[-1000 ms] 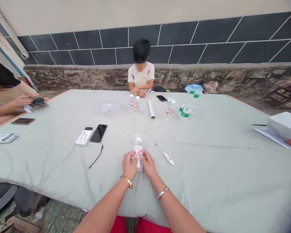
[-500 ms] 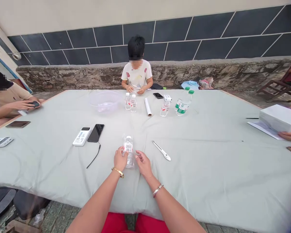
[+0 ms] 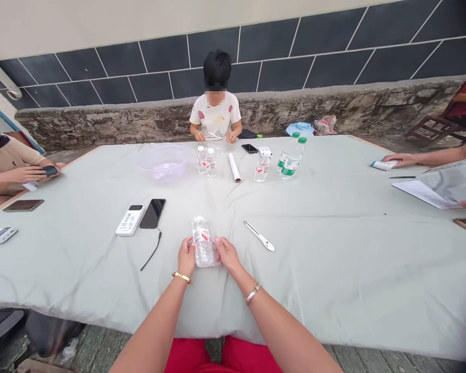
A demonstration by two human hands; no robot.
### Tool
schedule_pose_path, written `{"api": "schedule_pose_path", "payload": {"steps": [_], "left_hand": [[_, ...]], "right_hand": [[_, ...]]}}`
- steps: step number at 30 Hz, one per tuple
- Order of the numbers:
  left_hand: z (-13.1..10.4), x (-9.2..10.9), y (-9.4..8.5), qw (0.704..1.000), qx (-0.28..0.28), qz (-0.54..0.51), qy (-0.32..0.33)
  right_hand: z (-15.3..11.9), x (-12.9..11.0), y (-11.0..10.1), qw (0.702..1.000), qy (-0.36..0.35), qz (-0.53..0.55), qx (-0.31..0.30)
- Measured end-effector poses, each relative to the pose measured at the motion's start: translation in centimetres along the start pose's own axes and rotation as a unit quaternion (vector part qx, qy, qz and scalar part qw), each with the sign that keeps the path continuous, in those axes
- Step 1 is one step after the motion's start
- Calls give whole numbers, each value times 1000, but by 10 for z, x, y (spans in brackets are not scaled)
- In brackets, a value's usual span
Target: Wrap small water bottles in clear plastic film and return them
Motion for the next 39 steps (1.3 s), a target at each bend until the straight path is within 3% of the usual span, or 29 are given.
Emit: {"api": "schedule_pose_path", "payload": {"steps": [7, 11, 14, 17, 20, 23, 26, 31, 34, 37, 39], "left_hand": [[-3, 5, 0, 999, -3, -21, -30], [-3, 5, -1, 999, -5, -15, -36], [-5, 6, -2, 999, -12, -12, -44], [-8, 7, -2, 999, -27, -1, -46], [-11, 10, -3, 999, -35, 13, -39], [-15, 13, -4, 998, -45, 21, -25], [-18, 17, -4, 998, -66, 19, -11], [-34, 21, 1, 995, -96, 2, 26], [-51, 17, 10, 992, -118, -44, 9], [-70, 11, 15, 985, -139, -93, -29], [-81, 8, 17, 979, -167, -104, -57]], "right_hand": [[-55, -1, -7, 988, -132, -79, -11], [-79, -9, -2, 951, -264, -154, -54], [-93, -12, 4, 939, -300, -160, -57], [-94, -12, 5, 966, -241, -92, -10], [-89, -8, -2, 993, -90, 43, 64], [-88, -2, -10, 991, 17, 120, 48], [-92, 4, -19, 994, 44, 98, 14], [-96, 4, -35, 999, 3, -35, -9], [-94, 3, -44, 996, 64, 60, -25], [-96, 5, -51, 966, 148, 213, -20], [-99, 6, -54, 949, 167, 265, -29]]}}
Point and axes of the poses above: each hand's wrist, its own z-axis towards the middle knuckle, its own y-axis out of the palm, x = y × z, the point moved 3 cm from there along z, towards the middle knuckle, and after that the axes turned 6 degrees about -y, right-handed, at the moved point
